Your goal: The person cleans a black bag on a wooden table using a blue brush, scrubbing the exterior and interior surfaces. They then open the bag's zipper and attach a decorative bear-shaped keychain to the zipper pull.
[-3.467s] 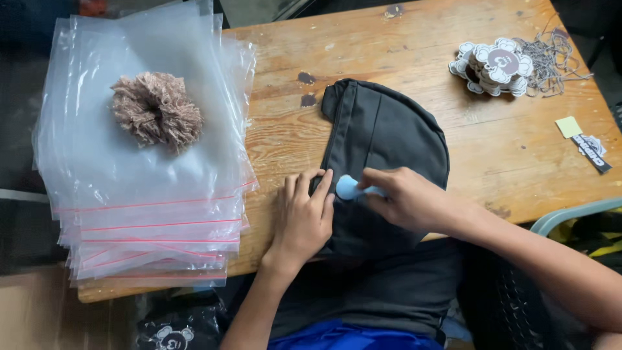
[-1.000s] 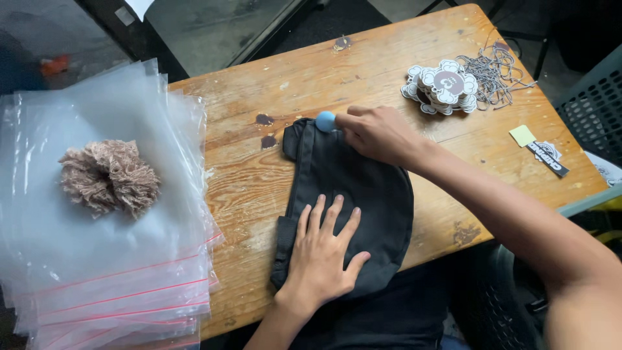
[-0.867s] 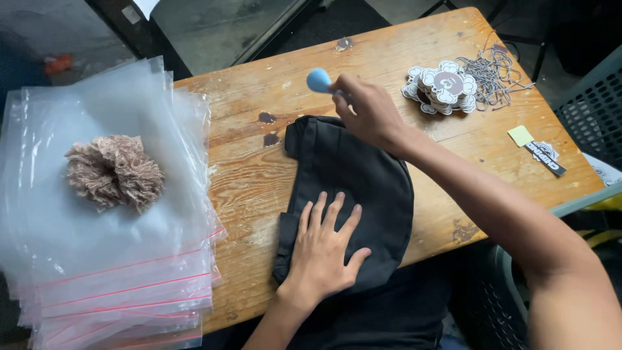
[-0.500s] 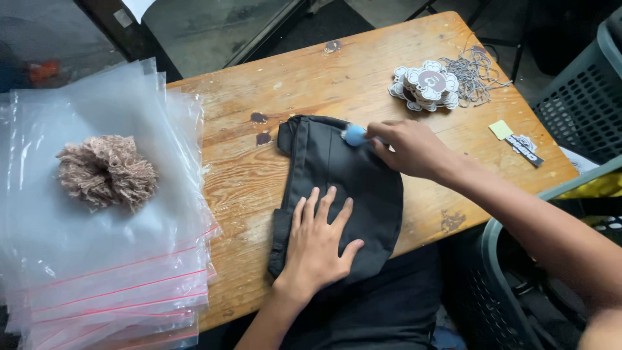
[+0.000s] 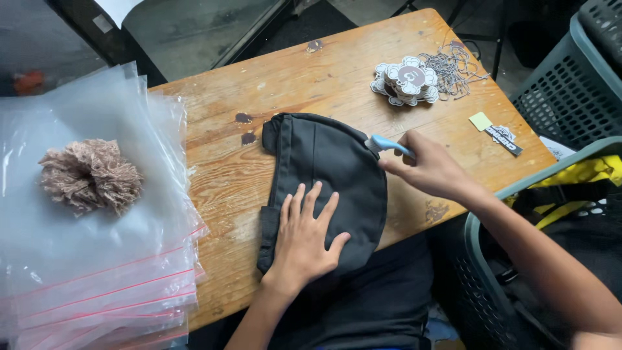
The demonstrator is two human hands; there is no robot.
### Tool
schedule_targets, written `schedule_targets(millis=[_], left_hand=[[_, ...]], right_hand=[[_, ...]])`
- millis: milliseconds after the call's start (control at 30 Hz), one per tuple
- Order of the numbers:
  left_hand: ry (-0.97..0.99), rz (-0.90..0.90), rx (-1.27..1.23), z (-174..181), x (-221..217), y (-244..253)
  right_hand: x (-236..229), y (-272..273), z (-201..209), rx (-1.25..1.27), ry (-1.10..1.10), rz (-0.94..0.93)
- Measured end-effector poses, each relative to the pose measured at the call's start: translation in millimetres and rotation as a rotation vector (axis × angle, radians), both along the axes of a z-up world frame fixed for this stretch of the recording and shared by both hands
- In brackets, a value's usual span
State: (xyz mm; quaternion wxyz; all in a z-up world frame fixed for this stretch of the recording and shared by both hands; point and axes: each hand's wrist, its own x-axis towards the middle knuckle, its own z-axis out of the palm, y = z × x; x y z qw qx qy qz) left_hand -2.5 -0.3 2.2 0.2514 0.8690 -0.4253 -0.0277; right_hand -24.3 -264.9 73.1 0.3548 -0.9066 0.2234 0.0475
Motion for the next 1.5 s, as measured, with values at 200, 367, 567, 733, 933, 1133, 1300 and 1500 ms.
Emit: schedule_targets(millis=[200, 367, 567, 733, 933, 1133, 1300, 1500], left_hand=[[0.132, 0.002, -0.016, 10, 4, -1], [0.352, 0.032, -0.229, 17, 28, -12], [0.65, 0.084, -0.602, 26, 64, -30], [0.816, 0.035, -0.721, 24, 71, -39], [0.722, 0.103, -0.662, 23, 85, -43], [0.749, 0.146, -0.777, 29, 92, -53], [0.952, 0.169, -0.922, 34, 90, -52], [0.949, 0.056, -0.92, -13, 115, -64]], right_hand=[[21, -8, -77, 0.053, -0.107, 0.047], [8, 17, -68, -0.218, -0.481, 0.053], [-6, 49, -61, -0.652, -0.953, 0.169], [-5, 66, -32, -0.231, -0.972, 0.196], [7, 67, -15, 0.016, -0.841, 0.311], [27, 71, -18, 0.072, -0.831, 0.066], [33, 61, -16, 0.422, -0.652, 0.001], [52, 16, -6, 0.026, -0.624, 0.171]])
